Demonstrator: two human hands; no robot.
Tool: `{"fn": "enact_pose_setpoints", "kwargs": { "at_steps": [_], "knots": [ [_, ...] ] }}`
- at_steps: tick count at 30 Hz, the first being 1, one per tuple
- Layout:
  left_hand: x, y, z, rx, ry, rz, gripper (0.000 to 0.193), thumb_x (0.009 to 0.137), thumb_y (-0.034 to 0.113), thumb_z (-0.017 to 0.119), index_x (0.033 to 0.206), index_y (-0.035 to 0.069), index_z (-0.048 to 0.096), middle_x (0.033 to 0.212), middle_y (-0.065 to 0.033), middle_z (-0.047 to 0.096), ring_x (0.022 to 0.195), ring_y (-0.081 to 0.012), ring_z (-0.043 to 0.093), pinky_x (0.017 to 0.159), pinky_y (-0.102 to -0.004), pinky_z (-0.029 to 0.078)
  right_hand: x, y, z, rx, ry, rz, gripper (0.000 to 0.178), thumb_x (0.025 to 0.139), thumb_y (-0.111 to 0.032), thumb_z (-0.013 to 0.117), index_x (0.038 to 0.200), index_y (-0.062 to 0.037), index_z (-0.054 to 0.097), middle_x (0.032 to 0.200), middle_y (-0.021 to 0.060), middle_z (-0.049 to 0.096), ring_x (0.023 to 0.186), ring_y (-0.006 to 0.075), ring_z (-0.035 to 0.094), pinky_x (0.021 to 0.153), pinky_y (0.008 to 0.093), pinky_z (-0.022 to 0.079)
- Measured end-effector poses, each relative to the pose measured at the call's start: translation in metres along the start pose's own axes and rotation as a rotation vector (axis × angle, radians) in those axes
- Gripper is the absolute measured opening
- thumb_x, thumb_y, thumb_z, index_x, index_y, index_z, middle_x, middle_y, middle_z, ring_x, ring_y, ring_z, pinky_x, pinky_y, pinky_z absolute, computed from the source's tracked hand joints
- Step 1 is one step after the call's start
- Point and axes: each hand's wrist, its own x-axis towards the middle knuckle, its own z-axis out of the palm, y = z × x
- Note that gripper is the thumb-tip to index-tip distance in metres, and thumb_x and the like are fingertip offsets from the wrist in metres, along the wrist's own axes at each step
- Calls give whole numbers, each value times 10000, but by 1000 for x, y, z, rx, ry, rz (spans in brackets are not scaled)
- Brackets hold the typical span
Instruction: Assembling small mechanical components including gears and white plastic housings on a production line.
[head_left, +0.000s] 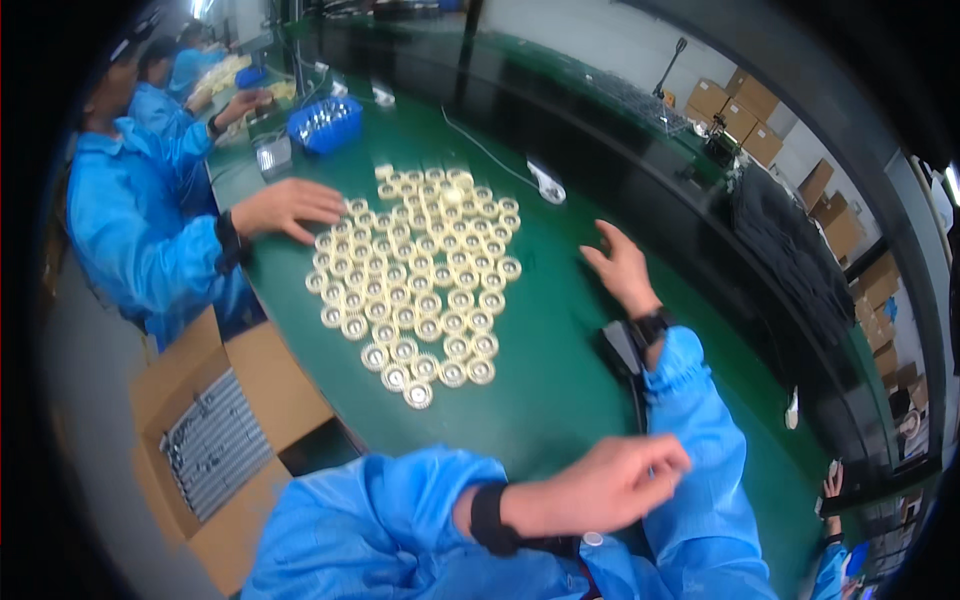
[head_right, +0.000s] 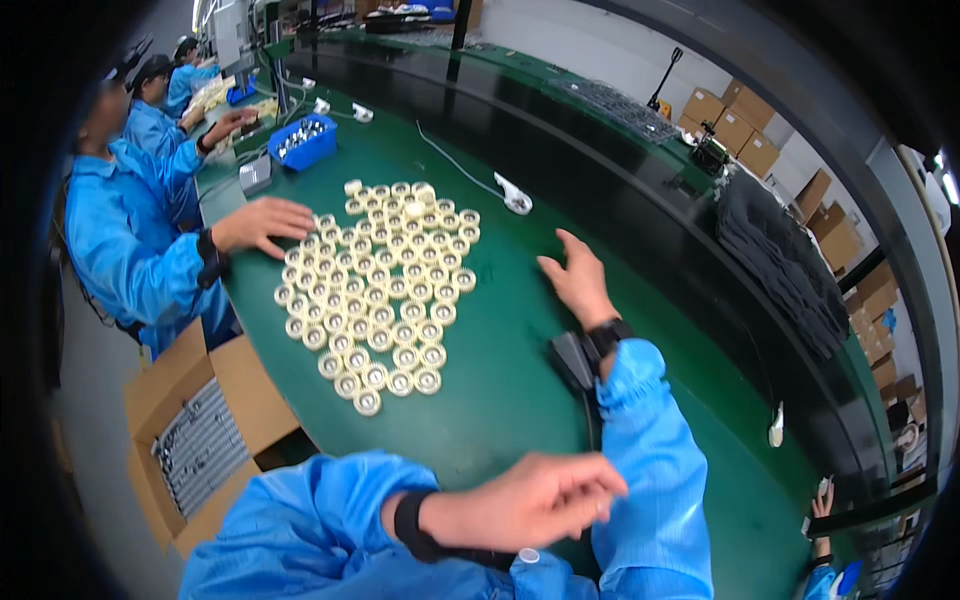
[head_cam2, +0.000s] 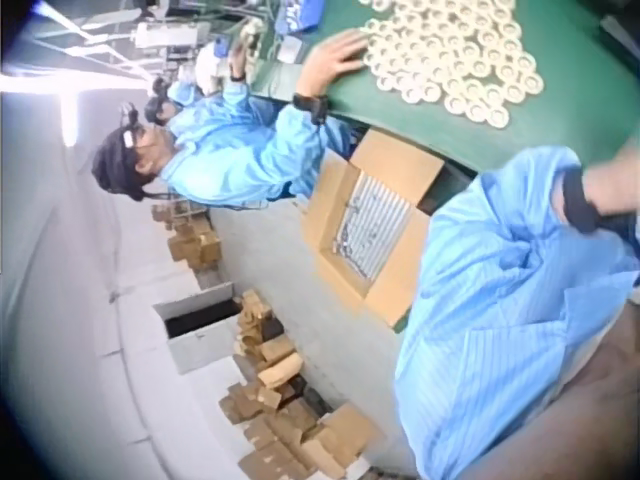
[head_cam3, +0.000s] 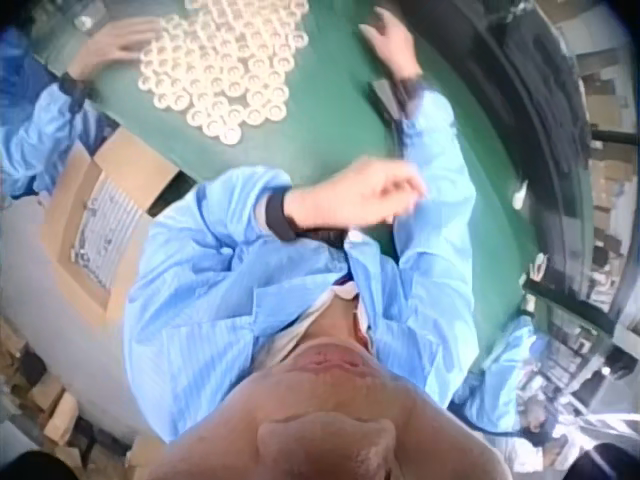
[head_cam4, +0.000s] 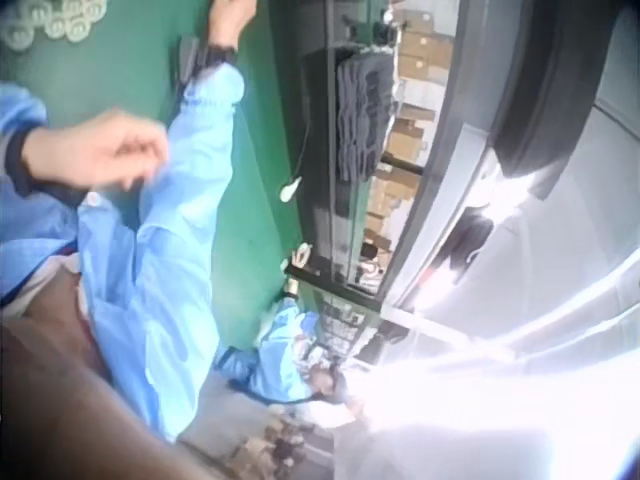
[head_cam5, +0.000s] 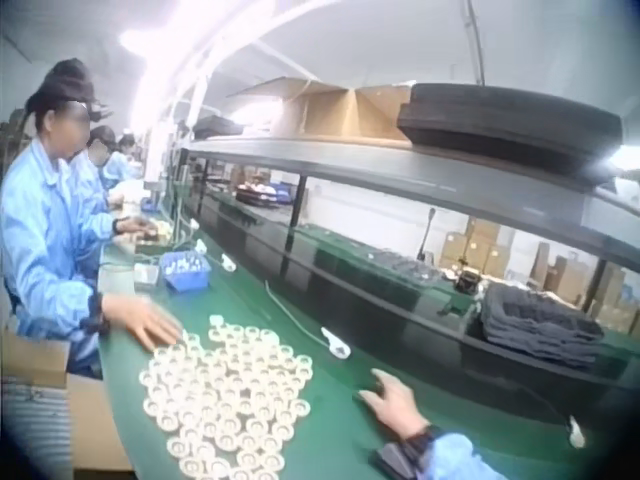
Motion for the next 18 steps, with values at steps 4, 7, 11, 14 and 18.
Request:
{"fn": "enact_pose_setpoints", "kwargs": {
  "at_steps": [4, 7, 11, 14, 18],
  "knots": [
    [-14, 15, -10, 9, 3, 91, 207, 931, 126, 561, 1104, 11, 559, 850, -53, 628, 630, -49, 547, 578, -207, 441, 85, 9, 71, -235, 105, -124, 717, 845, -377, 650, 1396, -20, 361, 1378, 356, 351, 1252, 504, 371, 1030, 492, 365],
    [-15, 16, -17, -79, 168, 138, 159, 894, 73, 558, 1033, -1, 531, 706, -92, 587, 599, -170, 567, 589, -295, 460, 112, 8, 90, -418, 107, -90, 535, 934, -331, 510, 1373, -46, 398, 1329, 324, 419, 1214, 489, 417, 952, 547, 410],
    [-17, 18, -24, -99, 172, 152, 164, 895, 80, 562, 1035, 0, 532, 699, -88, 588, 600, -164, 569, 582, -292, 456, 111, 17, 73, -491, -2, -97, 450, 914, -300, 534, 1268, -25, 504, 1139, 231, 601, 1049, 433, 557, 817, 538, 467],
    [-17, 22, -28, -39, 94, 66, 212, 927, 112, 563, 1110, 5, 554, 828, -38, 617, 629, -39, 541, 572, -196, 435, 91, 30, 43, -221, 24, -159, 463, 881, -307, 591, 1223, 4, 552, 1042, 222, 649, 969, 405, 612, 817, 470, 492],
    [-8, 3, -27, -259, 155, 0, 277, 956, 119, 506, 1218, 30, 483, 908, -37, 594, 750, -67, 565, 689, -213, 477, 8, -10, -42, 432, 101, 4, 434, 861, -170, 688, 1225, 37, 573, 1087, 113, 658, 986, 168, 618, 881, 291, 475]
  ]
}}
